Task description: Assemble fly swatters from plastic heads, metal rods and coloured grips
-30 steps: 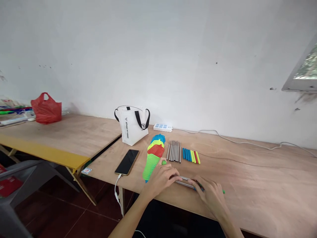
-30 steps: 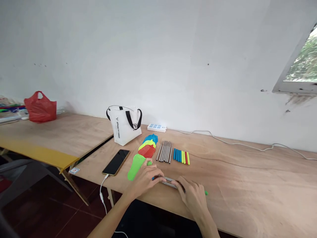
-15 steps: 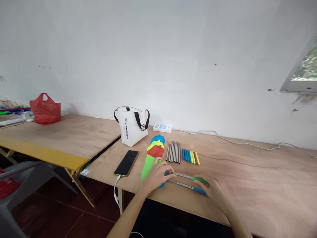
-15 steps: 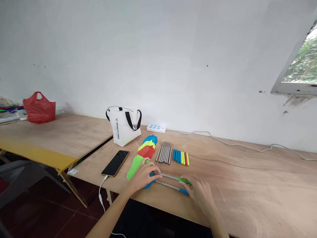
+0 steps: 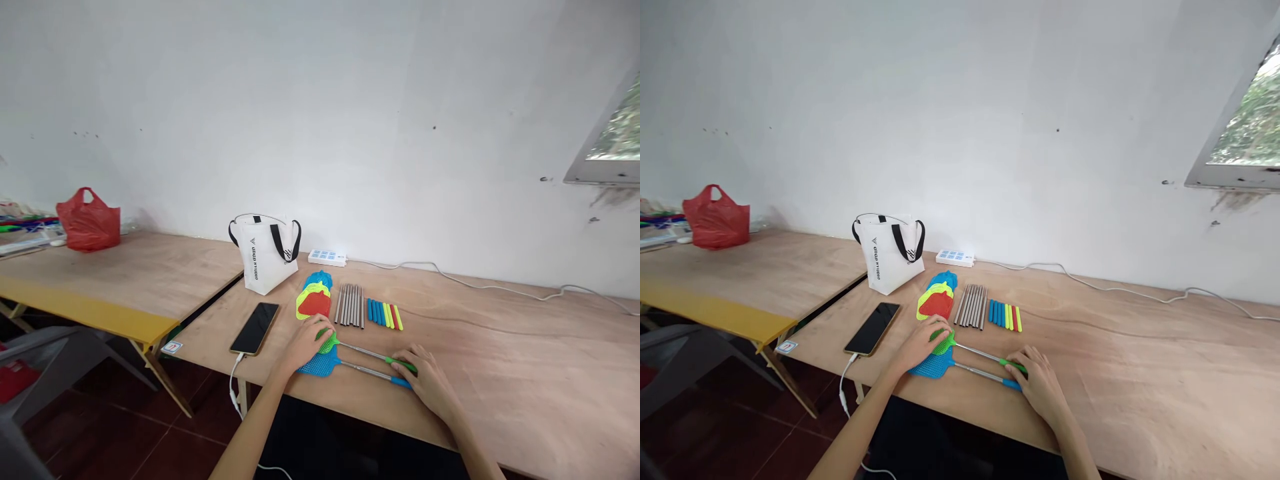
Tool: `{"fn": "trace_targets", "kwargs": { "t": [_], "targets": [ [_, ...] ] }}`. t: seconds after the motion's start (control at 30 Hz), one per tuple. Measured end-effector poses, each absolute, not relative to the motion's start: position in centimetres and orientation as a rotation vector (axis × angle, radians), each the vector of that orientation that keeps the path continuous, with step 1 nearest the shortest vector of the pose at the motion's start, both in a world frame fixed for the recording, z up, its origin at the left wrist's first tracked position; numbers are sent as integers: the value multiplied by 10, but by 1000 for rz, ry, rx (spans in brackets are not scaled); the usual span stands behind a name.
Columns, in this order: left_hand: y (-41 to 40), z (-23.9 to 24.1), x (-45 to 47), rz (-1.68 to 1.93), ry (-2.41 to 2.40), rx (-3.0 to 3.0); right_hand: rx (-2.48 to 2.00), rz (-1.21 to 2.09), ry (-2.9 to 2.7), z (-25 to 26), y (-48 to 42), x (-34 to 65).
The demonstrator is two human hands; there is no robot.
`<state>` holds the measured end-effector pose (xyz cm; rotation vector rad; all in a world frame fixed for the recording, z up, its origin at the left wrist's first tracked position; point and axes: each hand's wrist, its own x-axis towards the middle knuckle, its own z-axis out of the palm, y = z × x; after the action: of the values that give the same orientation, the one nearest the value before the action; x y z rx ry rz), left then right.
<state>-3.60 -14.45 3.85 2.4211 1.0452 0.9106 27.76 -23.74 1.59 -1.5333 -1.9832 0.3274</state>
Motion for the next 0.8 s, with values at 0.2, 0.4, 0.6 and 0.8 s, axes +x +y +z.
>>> {"fn": "trace_targets", "kwargs": {
  "t": [0.2,0.4,0.6,0.8],
  "targets": [
    [-135,36,-55,967,1152,2325,-1542,485,-1970,23,-242,292],
    [-128,23,-62,901,1164,2329,-1520,588,-1991,24,-249,312],
    [-128,22,-65,868,1155,2376,-1555,527,-1961,14,-241,316],
    [-128,23,-63,875,1222,2302,-1519,406,-1958,10,-237,303]
  ]
}}
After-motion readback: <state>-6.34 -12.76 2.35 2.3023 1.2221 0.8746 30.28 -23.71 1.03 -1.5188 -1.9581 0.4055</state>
